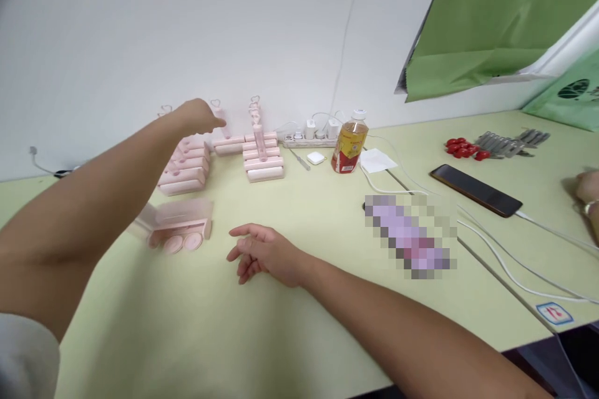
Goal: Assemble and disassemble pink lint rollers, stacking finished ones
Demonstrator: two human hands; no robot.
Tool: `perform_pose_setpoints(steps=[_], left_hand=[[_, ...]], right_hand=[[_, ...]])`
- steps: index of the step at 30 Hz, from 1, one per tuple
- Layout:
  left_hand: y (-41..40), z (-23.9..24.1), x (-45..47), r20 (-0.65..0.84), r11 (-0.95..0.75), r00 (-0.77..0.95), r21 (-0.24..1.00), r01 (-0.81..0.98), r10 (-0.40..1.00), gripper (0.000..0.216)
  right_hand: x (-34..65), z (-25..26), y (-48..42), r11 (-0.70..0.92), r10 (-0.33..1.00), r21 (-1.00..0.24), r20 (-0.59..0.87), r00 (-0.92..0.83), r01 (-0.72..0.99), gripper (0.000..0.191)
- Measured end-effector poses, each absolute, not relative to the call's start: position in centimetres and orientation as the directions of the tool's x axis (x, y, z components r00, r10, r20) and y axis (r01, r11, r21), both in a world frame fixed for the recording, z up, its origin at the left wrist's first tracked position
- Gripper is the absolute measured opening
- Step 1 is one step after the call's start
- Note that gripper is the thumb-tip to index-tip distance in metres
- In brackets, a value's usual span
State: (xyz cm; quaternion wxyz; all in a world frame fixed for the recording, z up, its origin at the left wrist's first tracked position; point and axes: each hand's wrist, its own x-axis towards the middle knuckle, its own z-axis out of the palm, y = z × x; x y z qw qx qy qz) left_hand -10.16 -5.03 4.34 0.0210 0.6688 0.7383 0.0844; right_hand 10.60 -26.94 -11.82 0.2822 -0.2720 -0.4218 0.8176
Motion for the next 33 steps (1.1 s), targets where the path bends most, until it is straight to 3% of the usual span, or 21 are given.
perform_pose_setpoints(steps=[7,15,21,24,26,29,31,33], left_hand=[[-16.3,8.2,-13.2,-0.001,0.040,-0.040,0.057,0.998,0.999,0.031],[-21.4,6.3,-19.1,-0.023,0.284,-0.287,-0.086,0.955,0.958,0.035],[-20.3,3.2,-19.8,-0.304,0.375,-0.373,-0.054,0.925,0.876,0.034],[-19.4,3.0,-19.5,-0.359,0.371,-0.364,-0.050,0.927,0.860,0.030],[-19.3,4.0,-19.5,-0.315,0.379,-0.375,-0.052,0.924,0.872,0.024],[-20.9,6.5,-19.1,-0.065,0.394,-0.394,-0.017,0.919,0.917,0.024],[-23.4,7.5,-17.7,0.164,0.333,-0.361,0.176,0.926,0.918,0.030],[-26.5,6.9,-15.2,0.246,0.148,-0.285,0.457,0.877,0.927,0.035]], right_hand=[[10.6,-11.6,-26.8,-0.432,0.708,-0.884,-0.208,-0.675,-0.180,0.034],[10.6,-11.6,-26.7,-0.365,0.719,-0.917,-0.169,-0.674,-0.159,0.028],[10.7,-11.2,-26.6,-0.346,0.709,-0.928,-0.164,-0.686,-0.136,0.028],[10.9,-11.2,-26.5,-0.344,0.709,-0.929,-0.161,-0.687,-0.137,0.029],[10.9,-11.2,-26.4,-0.340,0.709,-0.930,-0.157,-0.687,-0.138,0.030],[11.0,-11.3,-26.4,-0.316,0.713,-0.939,-0.142,-0.687,-0.133,0.031],[11.0,-11.2,-26.7,-0.287,0.726,-0.949,-0.126,-0.676,-0.131,0.034],[10.9,-10.9,-27.1,-0.250,0.747,-0.952,-0.072,-0.661,-0.178,0.043]])
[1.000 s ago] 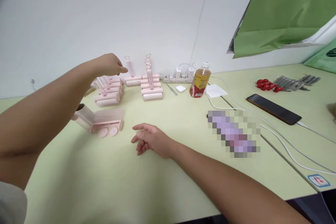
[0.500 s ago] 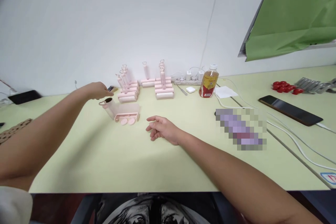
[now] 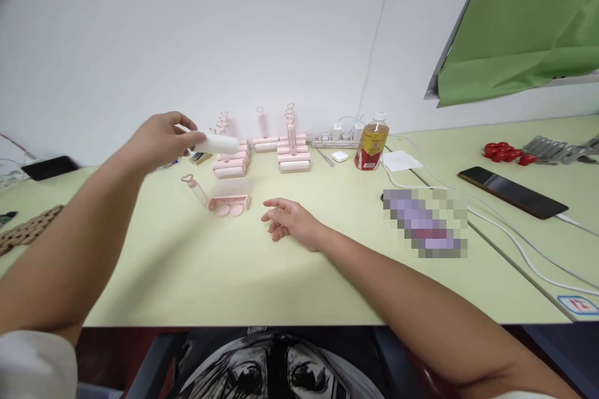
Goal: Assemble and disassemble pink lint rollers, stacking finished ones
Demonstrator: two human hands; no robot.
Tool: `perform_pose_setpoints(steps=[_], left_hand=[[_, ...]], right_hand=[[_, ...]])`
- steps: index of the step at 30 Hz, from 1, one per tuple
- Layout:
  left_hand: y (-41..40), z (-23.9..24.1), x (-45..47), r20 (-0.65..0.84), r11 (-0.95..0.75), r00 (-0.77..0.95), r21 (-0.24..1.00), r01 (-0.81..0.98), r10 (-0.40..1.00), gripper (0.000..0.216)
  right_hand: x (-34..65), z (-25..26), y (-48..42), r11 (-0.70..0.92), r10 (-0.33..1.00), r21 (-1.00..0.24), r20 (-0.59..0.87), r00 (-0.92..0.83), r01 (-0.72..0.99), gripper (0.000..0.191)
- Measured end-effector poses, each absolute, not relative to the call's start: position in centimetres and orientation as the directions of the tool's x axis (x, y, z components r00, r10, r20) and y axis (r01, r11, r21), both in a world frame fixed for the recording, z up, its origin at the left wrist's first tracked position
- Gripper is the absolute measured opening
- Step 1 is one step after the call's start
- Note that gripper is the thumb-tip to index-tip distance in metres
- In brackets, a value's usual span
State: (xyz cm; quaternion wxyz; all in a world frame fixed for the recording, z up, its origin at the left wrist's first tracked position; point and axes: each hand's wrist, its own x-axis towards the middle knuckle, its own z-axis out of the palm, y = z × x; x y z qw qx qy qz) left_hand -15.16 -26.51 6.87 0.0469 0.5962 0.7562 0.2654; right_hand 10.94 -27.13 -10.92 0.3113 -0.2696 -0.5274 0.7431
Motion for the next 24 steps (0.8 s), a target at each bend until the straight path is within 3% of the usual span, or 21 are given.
perform_pose_setpoints(steps=[3,6,8,11,14,17,24], left_hand=[[-30.6,2.4,-10.6,0.141,-0.078,-0.043,0.751,0.655,0.989,0.037],[-32.2,-3.1,-8.1,0.066,-0.175,0.228,0.846,0.503,0.971,0.042],[-32.0,-5.5,-8.2,0.109,-0.209,0.198,0.773,0.599,0.974,0.036],[-30.8,-6.9,-10.2,0.164,-0.141,0.070,0.482,0.864,0.984,0.025],[-30.0,-7.3,-12.1,0.056,0.001,-0.017,0.282,0.960,0.998,0.018],[-29.7,-7.8,-12.5,-0.016,0.048,-0.046,0.220,0.974,0.999,0.018],[-30.0,-8.0,-11.8,-0.017,-0.016,0.019,0.197,0.980,1.000,0.022]], right_hand=[[10.9,-10.4,-27.8,-0.190,0.769,-0.910,0.095,-0.632,-0.369,0.058],[11.1,-10.0,-27.9,-0.171,0.806,-0.859,0.159,-0.571,-0.482,0.052],[11.3,-9.9,-27.5,-0.162,0.849,-0.871,0.116,-0.516,-0.464,0.045],[11.5,-10.1,-26.5,-0.152,0.897,-0.905,0.042,-0.440,-0.396,0.042],[11.5,-10.6,-26.1,-0.166,0.899,-0.929,-0.005,-0.438,-0.330,0.044],[11.3,-11.0,-26.5,-0.153,0.872,-0.953,-0.006,-0.490,-0.260,0.045],[11.3,-11.1,-27.1,0.020,0.818,-0.995,0.072,-0.571,-0.097,0.045]])
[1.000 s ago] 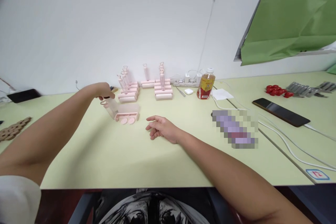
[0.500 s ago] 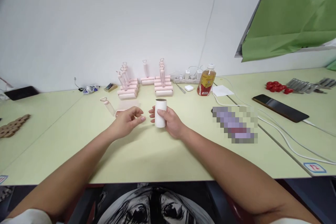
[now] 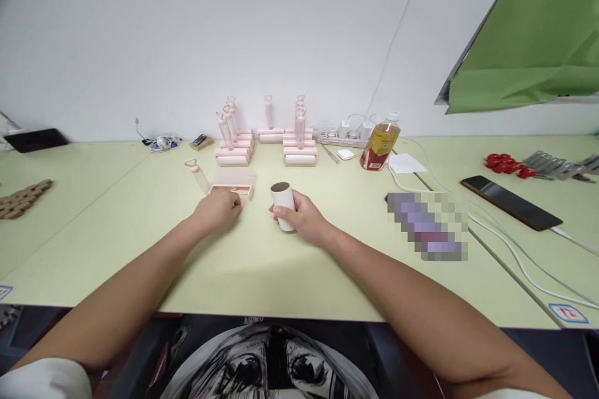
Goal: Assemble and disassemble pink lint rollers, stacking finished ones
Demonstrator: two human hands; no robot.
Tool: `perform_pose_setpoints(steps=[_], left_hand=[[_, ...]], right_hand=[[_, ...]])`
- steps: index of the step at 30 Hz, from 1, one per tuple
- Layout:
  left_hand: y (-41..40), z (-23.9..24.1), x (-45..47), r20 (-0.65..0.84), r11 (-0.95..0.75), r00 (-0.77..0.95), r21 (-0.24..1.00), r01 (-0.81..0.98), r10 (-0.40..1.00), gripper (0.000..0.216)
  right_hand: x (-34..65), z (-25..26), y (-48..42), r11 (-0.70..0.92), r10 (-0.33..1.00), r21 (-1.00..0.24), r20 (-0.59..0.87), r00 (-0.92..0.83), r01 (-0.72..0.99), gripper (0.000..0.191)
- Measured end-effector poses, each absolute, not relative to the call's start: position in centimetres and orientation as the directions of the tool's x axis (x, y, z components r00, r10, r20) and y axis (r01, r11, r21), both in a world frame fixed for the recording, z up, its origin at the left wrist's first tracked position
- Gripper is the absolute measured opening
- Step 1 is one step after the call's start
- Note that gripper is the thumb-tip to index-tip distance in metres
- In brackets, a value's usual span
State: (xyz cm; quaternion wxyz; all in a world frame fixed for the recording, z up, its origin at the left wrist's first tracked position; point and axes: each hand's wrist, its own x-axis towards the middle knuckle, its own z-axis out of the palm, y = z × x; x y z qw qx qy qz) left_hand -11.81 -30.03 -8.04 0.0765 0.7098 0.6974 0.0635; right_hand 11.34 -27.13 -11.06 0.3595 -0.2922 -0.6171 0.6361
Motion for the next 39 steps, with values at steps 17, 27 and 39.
perform_pose_setpoints(steps=[17,27,39], left_hand=[[-31.1,-7.4,-10.2,0.155,-0.179,0.161,0.973,0.145,0.975,0.042],[-31.2,-7.1,-9.7,0.148,-0.150,0.055,0.987,0.049,0.987,0.041],[-32.1,-7.4,-8.3,0.268,-0.269,0.025,0.962,0.042,0.963,0.035]], right_hand=[[11.4,-11.0,-27.5,0.229,0.753,-0.971,0.137,-0.643,0.061,0.040],[11.5,-11.0,-27.5,0.281,0.706,-0.957,0.153,-0.692,0.075,0.041],[11.5,-11.1,-27.5,0.316,0.715,-0.935,0.120,-0.689,0.164,0.047]])
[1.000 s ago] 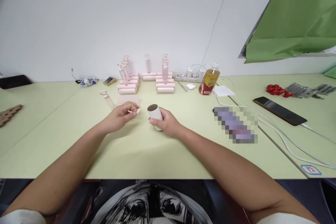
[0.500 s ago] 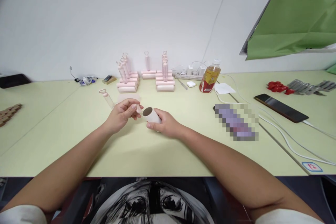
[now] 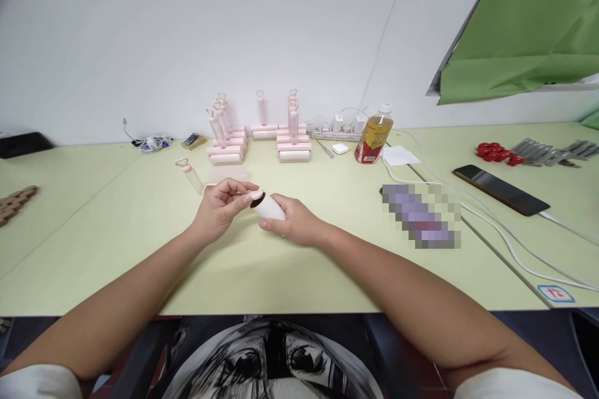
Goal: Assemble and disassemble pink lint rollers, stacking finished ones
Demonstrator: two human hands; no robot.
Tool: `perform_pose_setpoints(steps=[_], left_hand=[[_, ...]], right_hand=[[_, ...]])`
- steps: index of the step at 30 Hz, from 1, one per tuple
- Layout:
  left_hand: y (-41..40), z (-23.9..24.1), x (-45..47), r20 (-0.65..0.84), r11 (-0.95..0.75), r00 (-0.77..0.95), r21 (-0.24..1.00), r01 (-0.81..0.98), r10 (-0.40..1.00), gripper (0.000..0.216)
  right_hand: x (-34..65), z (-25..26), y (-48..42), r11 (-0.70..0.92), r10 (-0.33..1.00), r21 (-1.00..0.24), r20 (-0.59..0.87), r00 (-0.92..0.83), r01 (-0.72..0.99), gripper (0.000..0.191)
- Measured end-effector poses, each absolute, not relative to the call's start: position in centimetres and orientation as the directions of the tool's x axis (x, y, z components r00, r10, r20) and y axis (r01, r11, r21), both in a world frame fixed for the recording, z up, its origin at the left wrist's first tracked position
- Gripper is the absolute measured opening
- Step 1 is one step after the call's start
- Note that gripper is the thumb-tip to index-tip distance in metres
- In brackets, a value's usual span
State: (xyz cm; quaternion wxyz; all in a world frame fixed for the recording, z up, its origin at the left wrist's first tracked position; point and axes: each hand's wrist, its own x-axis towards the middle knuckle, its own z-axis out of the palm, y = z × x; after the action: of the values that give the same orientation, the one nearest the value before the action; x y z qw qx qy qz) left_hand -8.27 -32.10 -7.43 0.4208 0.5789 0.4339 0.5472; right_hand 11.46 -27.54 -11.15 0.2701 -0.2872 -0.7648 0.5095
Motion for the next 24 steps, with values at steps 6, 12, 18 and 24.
perform_pose_setpoints(steps=[6,12,18,24], left_hand=[[-32.0,-8.0,-8.0,0.342,-0.343,0.046,0.939,0.001,0.938,0.029],[-31.8,-9.0,-7.9,0.371,-0.370,0.072,0.929,-0.028,0.926,0.025],[-31.5,-9.5,-8.2,0.390,-0.388,0.123,0.921,-0.043,0.912,0.028],[-31.1,-10.0,-8.9,0.560,-0.563,0.079,0.798,0.215,0.825,0.064]], right_hand=[[11.3,-11.2,-27.5,0.334,0.715,-0.926,0.129,-0.687,0.174,0.045],[11.2,-11.1,-27.5,0.338,0.720,-0.928,0.147,-0.678,0.158,0.041],[11.0,-10.9,-27.8,0.306,0.719,-0.945,0.150,-0.679,0.116,0.039],[10.8,-10.5,-28.2,0.181,0.730,-0.982,0.098,-0.677,0.053,0.040]])
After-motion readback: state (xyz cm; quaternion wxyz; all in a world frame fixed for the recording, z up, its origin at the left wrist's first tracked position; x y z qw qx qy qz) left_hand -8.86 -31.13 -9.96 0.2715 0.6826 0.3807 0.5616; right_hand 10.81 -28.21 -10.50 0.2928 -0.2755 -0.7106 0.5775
